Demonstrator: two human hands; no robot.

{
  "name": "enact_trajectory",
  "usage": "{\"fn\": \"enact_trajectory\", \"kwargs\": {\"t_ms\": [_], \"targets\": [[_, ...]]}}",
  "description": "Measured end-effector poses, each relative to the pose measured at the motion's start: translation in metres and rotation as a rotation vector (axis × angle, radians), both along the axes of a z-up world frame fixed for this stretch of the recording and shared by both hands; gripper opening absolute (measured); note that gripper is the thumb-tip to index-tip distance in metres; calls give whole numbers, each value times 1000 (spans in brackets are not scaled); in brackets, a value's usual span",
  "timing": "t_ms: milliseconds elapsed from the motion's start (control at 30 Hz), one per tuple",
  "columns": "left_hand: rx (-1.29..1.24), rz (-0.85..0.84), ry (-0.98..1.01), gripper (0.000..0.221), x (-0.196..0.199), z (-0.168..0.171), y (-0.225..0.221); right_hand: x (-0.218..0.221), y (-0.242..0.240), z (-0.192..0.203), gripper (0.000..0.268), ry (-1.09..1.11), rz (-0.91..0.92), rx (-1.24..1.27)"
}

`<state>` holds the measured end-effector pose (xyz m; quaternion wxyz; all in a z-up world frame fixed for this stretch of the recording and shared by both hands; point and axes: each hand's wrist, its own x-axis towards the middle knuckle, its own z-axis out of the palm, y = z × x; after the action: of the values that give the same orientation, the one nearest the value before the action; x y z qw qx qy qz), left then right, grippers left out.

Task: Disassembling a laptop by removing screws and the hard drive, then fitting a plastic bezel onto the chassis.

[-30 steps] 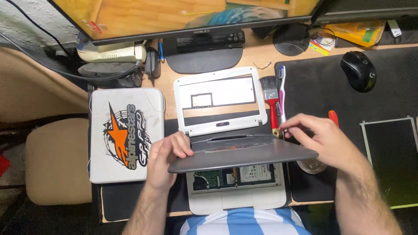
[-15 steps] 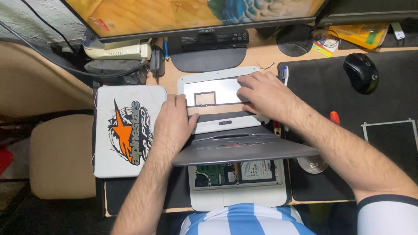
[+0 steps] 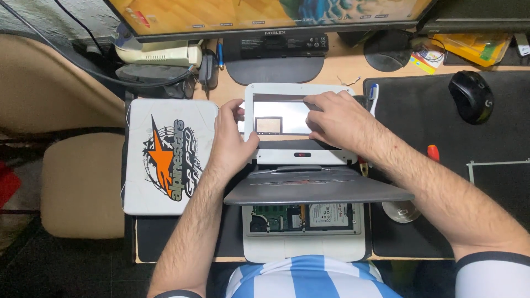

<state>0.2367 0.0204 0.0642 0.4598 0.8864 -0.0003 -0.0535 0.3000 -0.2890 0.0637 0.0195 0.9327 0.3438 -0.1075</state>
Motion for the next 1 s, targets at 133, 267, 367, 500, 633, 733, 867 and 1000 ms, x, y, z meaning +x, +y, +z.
{"fn": "enact_trajectory", "kwargs": {"t_ms": [133,267,367,500,633,733,867,1000], "targets": [[-47,-21,40,74,1,-7,7,0,4,-1,41,-3,-4,-21],[-9,-31,45,73,2,-10,8,6,14,6,60,-16,-6,-17],[-13,-11,36,76,-2,-7,6,7,18,8,67,-60,10,9],[-31,-27,-7,84,-6,-9,3,4,19,5,53,-49,25,82],[-78,-9,-6,83,-2,-9,0,6,16,-10,50,-21,41,96],[-201,54,13,83,1,-3,-4,5,15,-11,49,11,39,143],[-422,222,15,85,4,-15,1,2,13,-11,46,-52,82,150],[-628,318,49,93,6,-17,11,3,5,-33,49,-144,118,173]]}}
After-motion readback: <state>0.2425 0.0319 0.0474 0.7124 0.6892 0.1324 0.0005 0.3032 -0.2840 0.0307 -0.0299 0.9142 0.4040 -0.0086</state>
